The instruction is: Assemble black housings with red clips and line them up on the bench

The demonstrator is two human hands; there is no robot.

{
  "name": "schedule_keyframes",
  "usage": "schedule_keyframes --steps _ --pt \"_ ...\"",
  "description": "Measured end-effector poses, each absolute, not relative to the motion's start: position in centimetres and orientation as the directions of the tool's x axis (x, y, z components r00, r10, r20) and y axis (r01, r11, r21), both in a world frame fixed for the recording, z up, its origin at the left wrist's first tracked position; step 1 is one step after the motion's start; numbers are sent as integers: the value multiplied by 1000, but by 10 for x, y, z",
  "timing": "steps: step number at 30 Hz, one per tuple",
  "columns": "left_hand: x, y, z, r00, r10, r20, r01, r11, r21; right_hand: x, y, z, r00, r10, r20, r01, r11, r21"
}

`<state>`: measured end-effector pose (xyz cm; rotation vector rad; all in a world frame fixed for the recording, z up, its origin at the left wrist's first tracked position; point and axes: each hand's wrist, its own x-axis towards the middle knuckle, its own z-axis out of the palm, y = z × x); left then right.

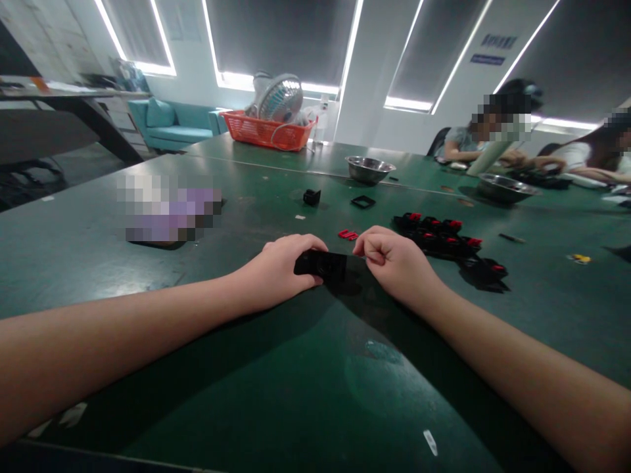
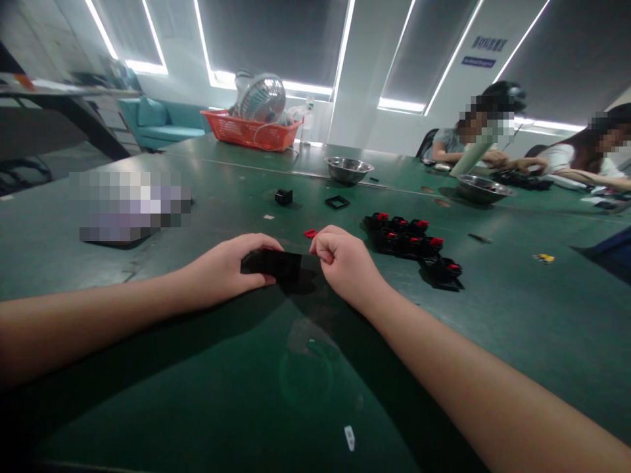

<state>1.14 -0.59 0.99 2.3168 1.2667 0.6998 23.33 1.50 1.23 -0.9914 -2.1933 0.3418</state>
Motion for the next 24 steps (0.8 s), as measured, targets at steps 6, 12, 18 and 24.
schedule_keyframes --steps 6,12,18,24 --pt "10 -6 7 456 826 331 534 -552 640 229 14 8 -458 772 441 576 635 -515" --pt "9 -9 6 442 789 426 484 -610 628 227 11 8 -381 800 463 621 593 -513" --pt "9 -14 7 446 698 560 493 -714 497 225 8 13 -410 800 438 643 594 -483" --pt "8 -10 5 350 754 556 450 -656 606 226 10 10 -358 796 488 600 596 -534"
